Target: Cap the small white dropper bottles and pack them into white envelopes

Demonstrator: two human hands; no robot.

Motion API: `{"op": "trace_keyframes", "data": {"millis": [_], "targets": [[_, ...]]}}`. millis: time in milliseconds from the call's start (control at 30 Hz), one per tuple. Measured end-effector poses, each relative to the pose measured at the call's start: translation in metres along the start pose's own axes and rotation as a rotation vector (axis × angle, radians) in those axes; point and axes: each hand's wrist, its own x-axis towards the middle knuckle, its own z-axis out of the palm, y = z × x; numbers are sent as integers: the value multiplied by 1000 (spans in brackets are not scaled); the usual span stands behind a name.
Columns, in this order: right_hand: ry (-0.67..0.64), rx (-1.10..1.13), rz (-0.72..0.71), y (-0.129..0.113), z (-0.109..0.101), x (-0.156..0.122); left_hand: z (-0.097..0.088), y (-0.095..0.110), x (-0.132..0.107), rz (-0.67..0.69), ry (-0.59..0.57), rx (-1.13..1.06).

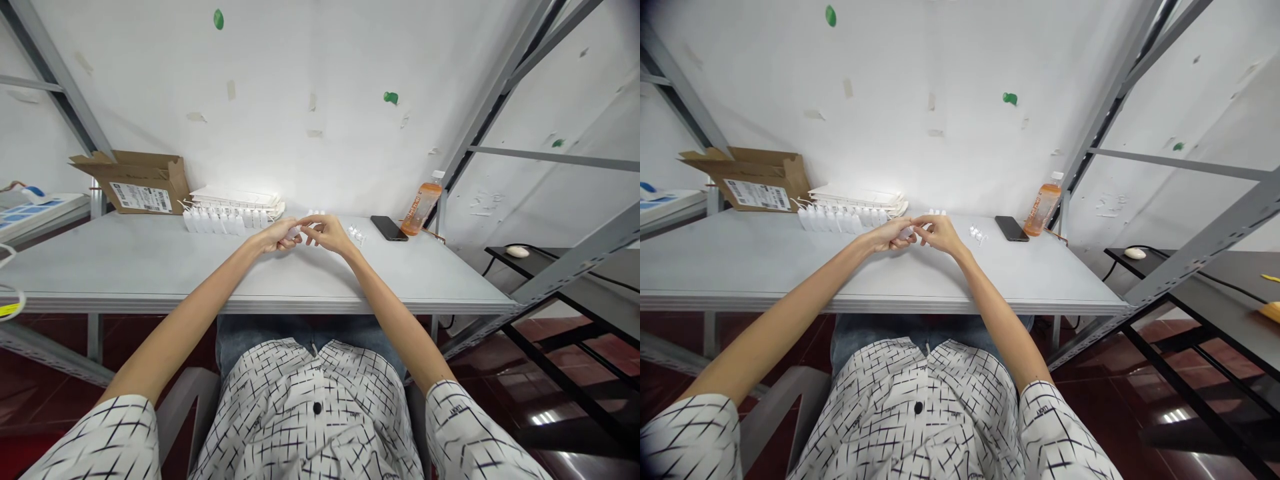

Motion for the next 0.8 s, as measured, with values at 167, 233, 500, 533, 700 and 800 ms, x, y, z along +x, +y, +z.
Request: {"op": "trace_keyframes", "data": {"millis": [167,233,500,533,700,800], "targets": [[-17,3,24,0,0,0,5,2,-5,-30,94,33],[-18,20,31,-1,0,-1,8,5,-7,-42,107,60],[-80,53,83,-1,0,-1,11,10,-13,-55,139,174],[-86,61,89,-1,0,-1,11,10,-13,-50,142,180],[-88,109,120,1,3,-2,14,9,-14,20,167,216],[-73,118,129,3,9,-3,14,8,-13,57,185,216]]}}
